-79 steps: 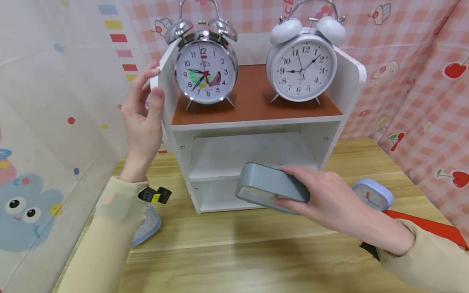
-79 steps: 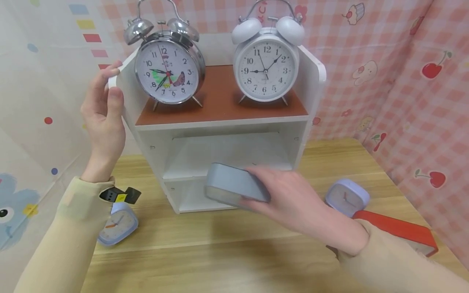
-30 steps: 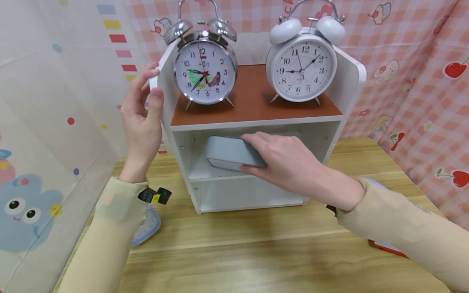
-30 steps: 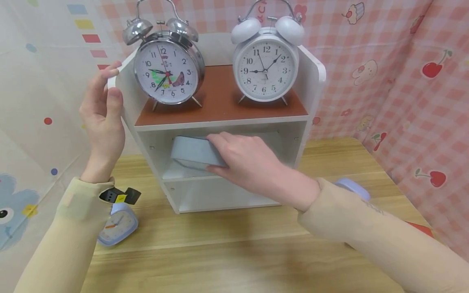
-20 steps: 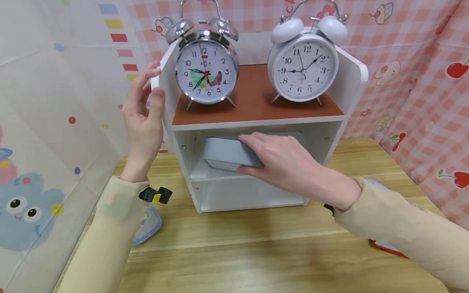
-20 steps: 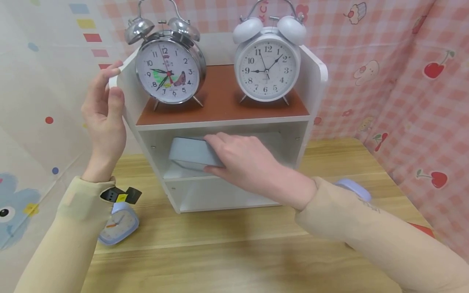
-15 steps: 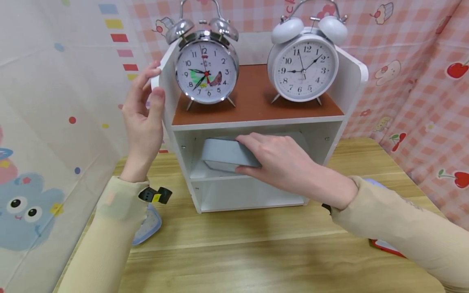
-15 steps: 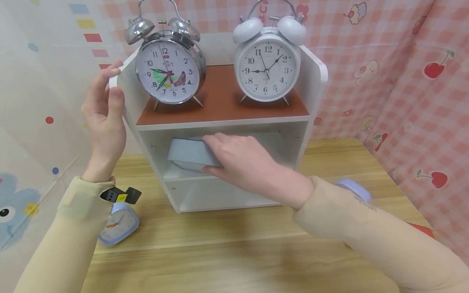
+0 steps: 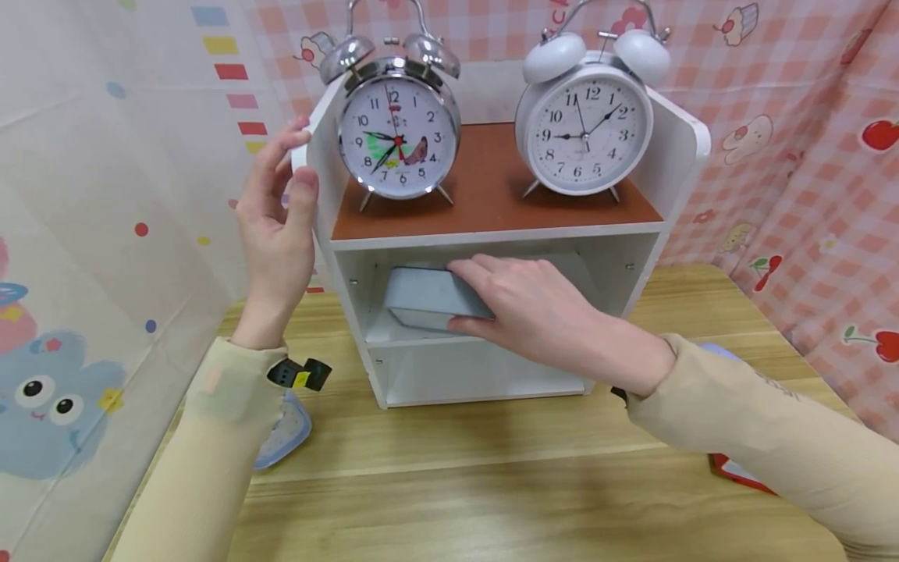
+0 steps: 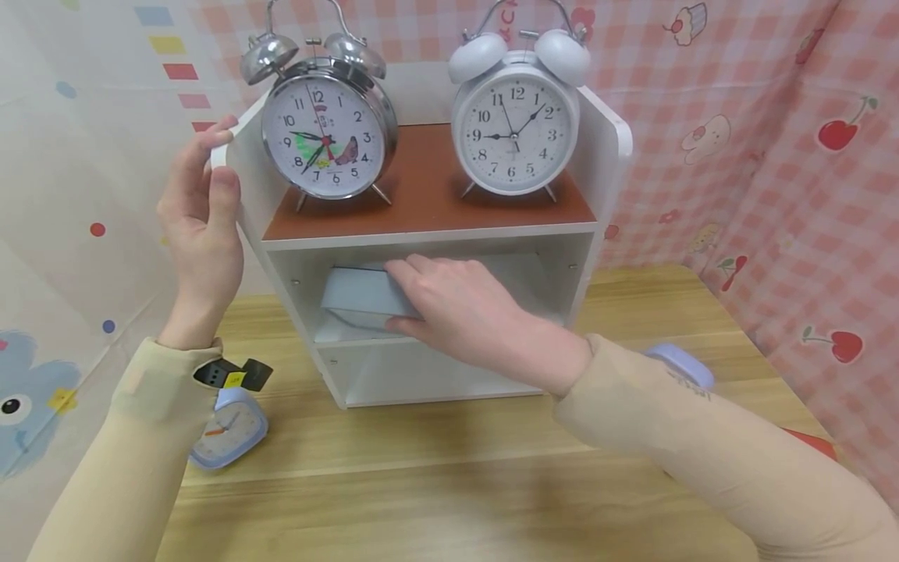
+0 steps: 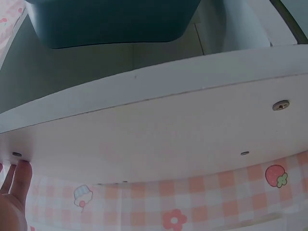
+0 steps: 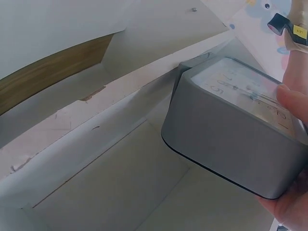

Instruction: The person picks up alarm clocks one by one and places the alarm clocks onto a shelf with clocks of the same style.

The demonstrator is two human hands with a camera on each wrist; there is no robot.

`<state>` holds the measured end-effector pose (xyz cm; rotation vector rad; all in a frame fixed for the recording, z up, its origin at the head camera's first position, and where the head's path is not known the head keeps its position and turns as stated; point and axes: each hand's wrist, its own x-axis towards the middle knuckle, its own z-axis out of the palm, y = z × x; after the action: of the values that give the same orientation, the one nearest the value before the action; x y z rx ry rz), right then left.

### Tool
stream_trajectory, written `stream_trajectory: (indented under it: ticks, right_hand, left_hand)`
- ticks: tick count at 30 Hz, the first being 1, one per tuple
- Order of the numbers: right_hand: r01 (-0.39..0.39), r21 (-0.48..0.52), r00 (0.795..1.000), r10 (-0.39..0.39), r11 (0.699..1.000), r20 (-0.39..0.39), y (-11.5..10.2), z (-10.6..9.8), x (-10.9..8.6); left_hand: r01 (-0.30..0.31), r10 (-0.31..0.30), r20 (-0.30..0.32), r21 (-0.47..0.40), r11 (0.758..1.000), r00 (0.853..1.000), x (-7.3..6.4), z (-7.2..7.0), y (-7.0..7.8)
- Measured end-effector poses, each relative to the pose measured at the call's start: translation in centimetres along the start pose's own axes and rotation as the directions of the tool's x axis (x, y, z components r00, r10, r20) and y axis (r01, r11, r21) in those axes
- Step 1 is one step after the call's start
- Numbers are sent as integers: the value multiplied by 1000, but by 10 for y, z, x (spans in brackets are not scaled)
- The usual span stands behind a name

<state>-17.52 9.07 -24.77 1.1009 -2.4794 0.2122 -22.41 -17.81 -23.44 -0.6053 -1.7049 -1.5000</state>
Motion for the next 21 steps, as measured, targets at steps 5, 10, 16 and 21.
stream_trajectory:
  ticks: [5, 10, 16, 21]
  right_hand:
    - [-3, 1, 1000, 3, 1000, -2, 1, 1, 2]
    - [26, -16, 998, -27, 1000, -50, 2, 4, 2]
    - [115, -96, 981, -128, 989, -144, 3, 10, 0]
    - [166, -226, 957, -212, 960, -198, 4, 16, 1]
  left_hand:
    - [-5, 5, -2, -8, 1000, 1000, 0, 0, 0]
    - [-6, 6, 1, -7, 1000, 1000, 0, 1, 0]
    - [-5, 5, -1, 9, 1000, 1000, 0, 1, 0]
    - [-6, 6, -5, 11, 1000, 1000, -1, 1, -1]
